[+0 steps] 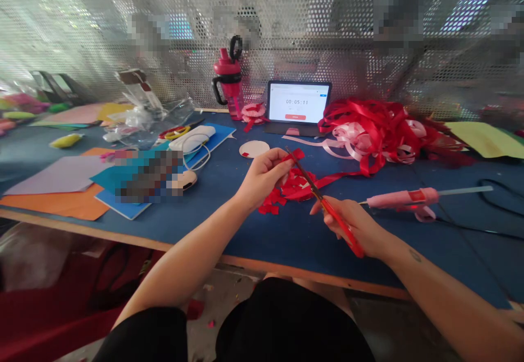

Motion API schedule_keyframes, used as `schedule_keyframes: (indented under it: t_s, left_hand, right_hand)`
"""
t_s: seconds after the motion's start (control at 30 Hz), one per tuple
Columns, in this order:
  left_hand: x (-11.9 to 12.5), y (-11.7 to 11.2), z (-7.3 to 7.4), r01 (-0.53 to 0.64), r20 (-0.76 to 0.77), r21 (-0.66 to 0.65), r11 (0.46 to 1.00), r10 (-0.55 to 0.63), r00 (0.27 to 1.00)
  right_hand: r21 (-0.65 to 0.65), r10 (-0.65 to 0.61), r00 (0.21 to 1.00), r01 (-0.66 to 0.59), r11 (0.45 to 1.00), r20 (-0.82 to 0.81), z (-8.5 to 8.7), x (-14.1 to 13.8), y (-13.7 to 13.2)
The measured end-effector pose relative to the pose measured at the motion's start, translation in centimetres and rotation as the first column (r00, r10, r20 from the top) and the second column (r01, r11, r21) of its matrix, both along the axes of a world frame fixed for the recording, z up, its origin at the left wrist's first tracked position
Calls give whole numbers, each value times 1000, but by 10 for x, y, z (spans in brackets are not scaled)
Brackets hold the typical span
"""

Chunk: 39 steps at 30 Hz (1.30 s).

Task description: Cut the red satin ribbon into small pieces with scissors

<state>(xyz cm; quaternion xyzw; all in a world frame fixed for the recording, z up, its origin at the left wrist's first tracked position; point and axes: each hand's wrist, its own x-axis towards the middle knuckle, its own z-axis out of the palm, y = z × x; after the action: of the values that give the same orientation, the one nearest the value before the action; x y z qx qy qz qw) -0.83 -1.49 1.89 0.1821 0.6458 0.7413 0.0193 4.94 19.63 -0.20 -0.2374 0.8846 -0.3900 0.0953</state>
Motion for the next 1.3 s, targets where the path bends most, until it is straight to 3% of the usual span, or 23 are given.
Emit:
schedule_keyframes:
  t_s: [0.43, 0.6, 0.77, 0.9, 1.13, 1.3]
  left_hand:
    - [1, -1, 3, 24, 20, 18, 1000, -24, 1000]
    - [2, 1, 6, -23, 34, 43, 999, 21, 999]
    - [-2, -3, 4, 64, 68, 125, 990, -73, 995]
    - [-5, -4, 1, 62, 78, 161, 985, -76, 994]
    - [-2, -4, 5, 77, 42, 253, 964, -91, 995]
    - [-2, -2, 4, 41, 36, 185, 982, -49, 998]
  right_hand:
    - [-106, 10, 997, -2, 994, 72, -5, 1, 0]
    - [-67, -39, 999, 39, 997, -4, -5, 0, 0]
    - [-15, -27, 997, 26, 1000, -75, -5, 0, 5]
    - [61, -13, 996, 18, 998, -84, -1, 2, 4]
    - [33, -37, 997, 39, 999, -69, -4, 1, 4]
    - [32, -30, 997, 32, 999, -66, -4, 0, 4]
